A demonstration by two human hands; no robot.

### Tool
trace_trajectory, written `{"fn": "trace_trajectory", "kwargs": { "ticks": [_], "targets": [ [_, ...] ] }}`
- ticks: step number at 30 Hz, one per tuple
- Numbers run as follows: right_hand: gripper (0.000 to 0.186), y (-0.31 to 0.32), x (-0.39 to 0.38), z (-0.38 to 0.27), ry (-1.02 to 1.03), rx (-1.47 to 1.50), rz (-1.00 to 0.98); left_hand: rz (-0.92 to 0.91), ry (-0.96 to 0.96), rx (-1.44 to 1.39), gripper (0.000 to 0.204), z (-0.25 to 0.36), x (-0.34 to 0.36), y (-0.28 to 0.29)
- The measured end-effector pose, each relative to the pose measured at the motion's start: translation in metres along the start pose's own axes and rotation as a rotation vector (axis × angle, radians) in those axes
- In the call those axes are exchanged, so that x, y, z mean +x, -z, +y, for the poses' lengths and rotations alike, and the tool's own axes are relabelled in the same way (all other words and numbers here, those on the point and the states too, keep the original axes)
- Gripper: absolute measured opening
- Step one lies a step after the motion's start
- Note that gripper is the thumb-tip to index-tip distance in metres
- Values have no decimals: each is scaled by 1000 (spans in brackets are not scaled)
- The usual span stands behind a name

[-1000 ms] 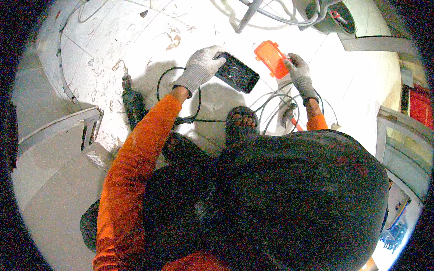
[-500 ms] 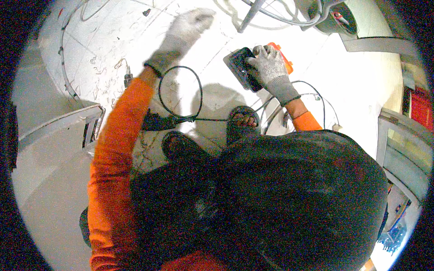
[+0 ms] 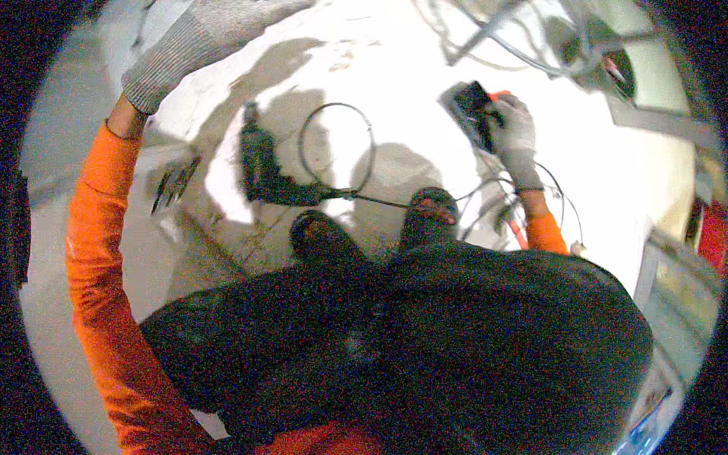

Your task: The person uses a power drill to bore a hole into the wall near a door frame, then switches to a smaller drill bit to continue the work.

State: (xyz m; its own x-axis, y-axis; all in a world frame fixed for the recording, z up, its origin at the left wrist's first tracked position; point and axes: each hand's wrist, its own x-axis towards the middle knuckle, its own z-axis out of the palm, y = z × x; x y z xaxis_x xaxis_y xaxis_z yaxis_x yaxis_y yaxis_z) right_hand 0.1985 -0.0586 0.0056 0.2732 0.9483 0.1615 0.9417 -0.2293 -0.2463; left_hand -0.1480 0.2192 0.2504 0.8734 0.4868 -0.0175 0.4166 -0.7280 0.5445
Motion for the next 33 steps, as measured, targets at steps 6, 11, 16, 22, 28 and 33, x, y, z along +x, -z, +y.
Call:
{"fn": "trace_trajectory", "kwargs": {
  "ticks": [6,11,16,22,28,33],
  "targets": [
    [21,35,8,-33,-149,65,-116,-90,22,109,40,-2,-90,41],
    [16,27,9,-17,-92,126,-178,-50,-82,140,43,-55,-96,25],
    [25,55,31,-37,-238,337,-261,226,-434,49,42,-67,-121,0],
    [23,176,124,-236,120,446,-436,236,-383,69,39,-75,-75,-53],
    [6,161,217,-359,444,530,-678,660,79,-911,32,-55,-114,-56],
    [8,117,205,-403,483,669,-764,899,237,-1047,30,-67,-148,-73]
  ]
}}
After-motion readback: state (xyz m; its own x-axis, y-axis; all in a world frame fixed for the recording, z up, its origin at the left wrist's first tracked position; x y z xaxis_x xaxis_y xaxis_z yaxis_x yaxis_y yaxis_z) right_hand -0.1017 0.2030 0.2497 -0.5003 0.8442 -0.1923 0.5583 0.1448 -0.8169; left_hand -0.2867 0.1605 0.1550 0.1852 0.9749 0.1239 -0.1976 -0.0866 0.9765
